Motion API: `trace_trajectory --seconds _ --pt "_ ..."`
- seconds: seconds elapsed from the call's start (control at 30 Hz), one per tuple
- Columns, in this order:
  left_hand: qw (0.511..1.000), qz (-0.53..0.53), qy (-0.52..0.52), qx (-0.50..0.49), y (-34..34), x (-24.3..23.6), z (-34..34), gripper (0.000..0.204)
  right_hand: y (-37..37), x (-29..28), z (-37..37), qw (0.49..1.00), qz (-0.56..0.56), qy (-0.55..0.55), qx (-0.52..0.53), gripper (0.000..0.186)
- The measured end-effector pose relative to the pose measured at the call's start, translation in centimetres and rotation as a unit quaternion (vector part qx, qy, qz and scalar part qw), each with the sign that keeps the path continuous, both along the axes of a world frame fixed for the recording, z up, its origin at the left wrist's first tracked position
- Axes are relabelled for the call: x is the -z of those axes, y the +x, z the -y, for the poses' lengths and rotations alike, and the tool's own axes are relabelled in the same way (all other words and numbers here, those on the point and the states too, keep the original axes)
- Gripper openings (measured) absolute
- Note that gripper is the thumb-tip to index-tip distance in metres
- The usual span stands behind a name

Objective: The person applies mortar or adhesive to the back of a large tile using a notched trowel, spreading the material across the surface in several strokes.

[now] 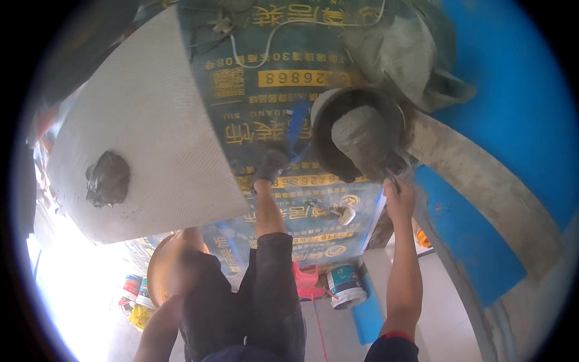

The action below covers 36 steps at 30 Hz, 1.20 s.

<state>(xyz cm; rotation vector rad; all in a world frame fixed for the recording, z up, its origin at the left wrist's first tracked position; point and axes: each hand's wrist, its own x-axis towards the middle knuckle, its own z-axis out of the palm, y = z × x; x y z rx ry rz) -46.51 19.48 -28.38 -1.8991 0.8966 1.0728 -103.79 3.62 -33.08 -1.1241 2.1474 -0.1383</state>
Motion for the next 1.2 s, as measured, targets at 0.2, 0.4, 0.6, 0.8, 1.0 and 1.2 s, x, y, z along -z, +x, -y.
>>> trace_trajectory --seconds 0.2,0.4,0.6,0.8,1.0,1.2 --pt "0.988 -0.043 -0.147 0.013 4.2 -0.4 0.1 0.043 9.4 -5.9 -1.6 0.996 0.069 0.050 0.039 0.037" --pt "0.942 -0.034 -0.330 0.045 9.0 0.1 -3.7 0.035 27.7 -6.3 0.7 0.984 0.153 0.003 -0.088 0.038" --pt "0.940 -0.024 -0.338 -0.031 12.4 -0.8 -5.9 0.039 45.9 -1.5 3.2 0.899 -0.020 -0.217 -0.381 0.040" --pt "0.953 -0.077 -0.258 -0.140 15.4 -1.9 -4.3 0.039 54.1 0.7 4.3 0.838 -0.130 -0.048 -0.527 0.041" --pt "0.873 -0.055 -0.450 -0.182 18.6 -2.1 -4.2 0.020 55.8 -4.9 0.8 0.884 0.005 0.046 -0.465 0.036" --pt "0.865 -0.087 -0.450 -0.205 17.5 0.2 -8.0 0.027 55.5 -2.8 -2.7 0.911 -0.017 0.088 -0.402 0.038"
